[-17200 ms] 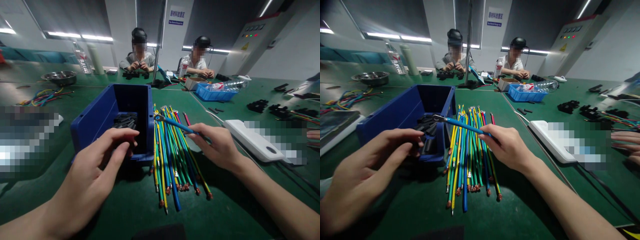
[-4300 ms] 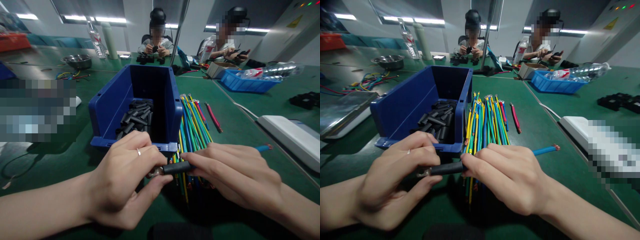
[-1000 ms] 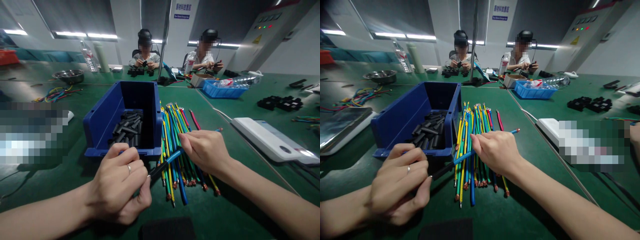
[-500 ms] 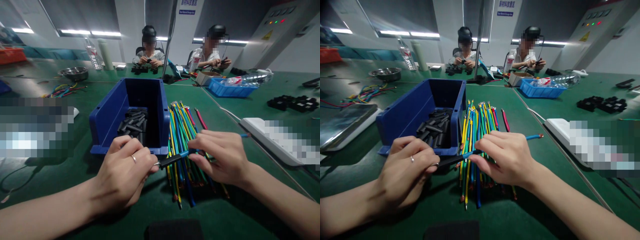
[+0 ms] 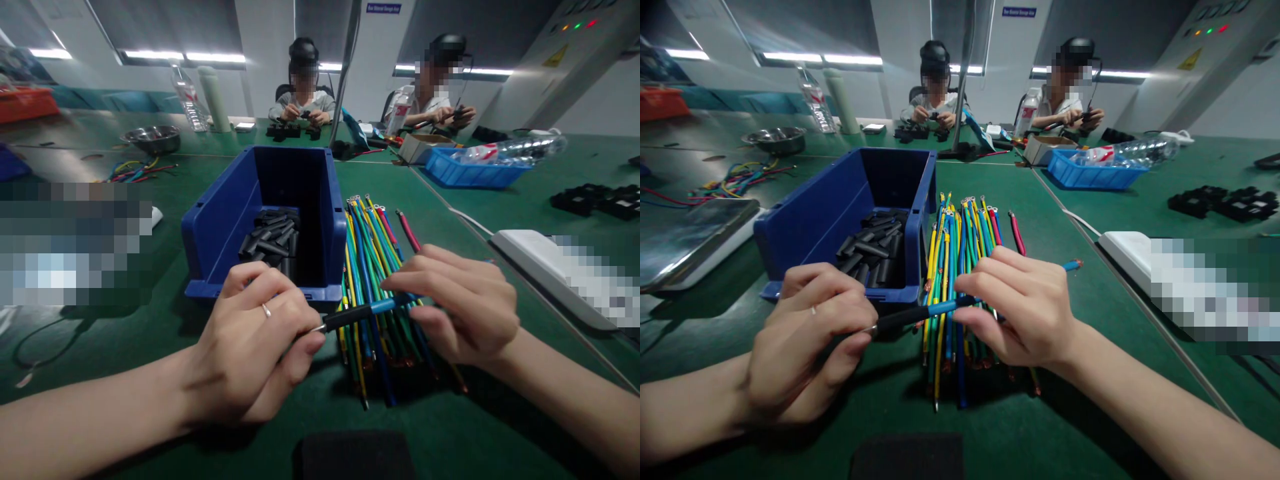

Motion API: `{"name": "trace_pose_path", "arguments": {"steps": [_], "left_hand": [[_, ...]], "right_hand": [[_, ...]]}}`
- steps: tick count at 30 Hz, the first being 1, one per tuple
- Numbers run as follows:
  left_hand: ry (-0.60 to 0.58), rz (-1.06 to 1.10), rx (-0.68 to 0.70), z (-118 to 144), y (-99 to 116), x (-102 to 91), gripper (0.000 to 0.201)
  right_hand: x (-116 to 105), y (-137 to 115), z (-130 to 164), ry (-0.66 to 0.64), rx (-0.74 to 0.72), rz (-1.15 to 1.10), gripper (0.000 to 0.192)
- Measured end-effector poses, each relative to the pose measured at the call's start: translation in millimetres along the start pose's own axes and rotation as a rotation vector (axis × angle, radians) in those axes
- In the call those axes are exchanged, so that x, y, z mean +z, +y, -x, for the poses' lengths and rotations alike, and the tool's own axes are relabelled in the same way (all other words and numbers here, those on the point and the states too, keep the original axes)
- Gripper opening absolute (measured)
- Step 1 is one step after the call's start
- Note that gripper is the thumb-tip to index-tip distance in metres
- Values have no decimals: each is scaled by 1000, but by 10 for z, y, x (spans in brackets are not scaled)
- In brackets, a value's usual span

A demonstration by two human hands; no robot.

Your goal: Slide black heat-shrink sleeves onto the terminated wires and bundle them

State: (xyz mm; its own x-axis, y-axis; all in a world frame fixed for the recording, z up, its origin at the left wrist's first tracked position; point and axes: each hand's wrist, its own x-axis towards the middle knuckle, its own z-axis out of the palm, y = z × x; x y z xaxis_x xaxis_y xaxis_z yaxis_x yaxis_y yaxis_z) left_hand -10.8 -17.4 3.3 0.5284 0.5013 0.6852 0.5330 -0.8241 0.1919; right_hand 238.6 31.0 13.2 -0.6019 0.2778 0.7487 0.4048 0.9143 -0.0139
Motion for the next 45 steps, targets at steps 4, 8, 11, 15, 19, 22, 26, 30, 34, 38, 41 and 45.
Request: {"name": "trace_pose_path", "arguments": {"steps": [4,8,11,15,19,22,26,30,34,38,41,45], "left_hand": [[-46,67,43,14,45,8,10],[-28,56,25,16,72,30,12],[10,22,-13,0,77,39,14],[34,39,-24,-17,83,9,14],[74,19,-61,-28,58,-48,14],[53,6,-107,-27,37,-57,14],[21,55,-132,4,71,-20,15],[-75,65,-98,28,125,-8,16],[-93,109,-81,37,150,-14,16],[-25,153,-174,84,206,-4,15],[-85,183,-224,102,213,-1,14],[-179,296,-244,58,138,4,19]], "right_hand": [[25,-33,35,-4,50,169,35],[27,-88,5,-105,41,277,42],[25,-124,-24,-145,50,351,45],[14,-104,-16,-108,90,272,47],[-41,-34,-5,-38,126,191,45],[-94,-16,-29,-50,84,156,44],[-105,-75,-47,-142,-38,147,36],[-56,-152,5,-231,-119,87,20],[-46,-174,49,-262,-134,106,18],[-65,-173,45,-259,-122,111,19],[-60,-160,33,-255,-131,130,19],[-30,-138,4,-273,-116,169,15]]}}
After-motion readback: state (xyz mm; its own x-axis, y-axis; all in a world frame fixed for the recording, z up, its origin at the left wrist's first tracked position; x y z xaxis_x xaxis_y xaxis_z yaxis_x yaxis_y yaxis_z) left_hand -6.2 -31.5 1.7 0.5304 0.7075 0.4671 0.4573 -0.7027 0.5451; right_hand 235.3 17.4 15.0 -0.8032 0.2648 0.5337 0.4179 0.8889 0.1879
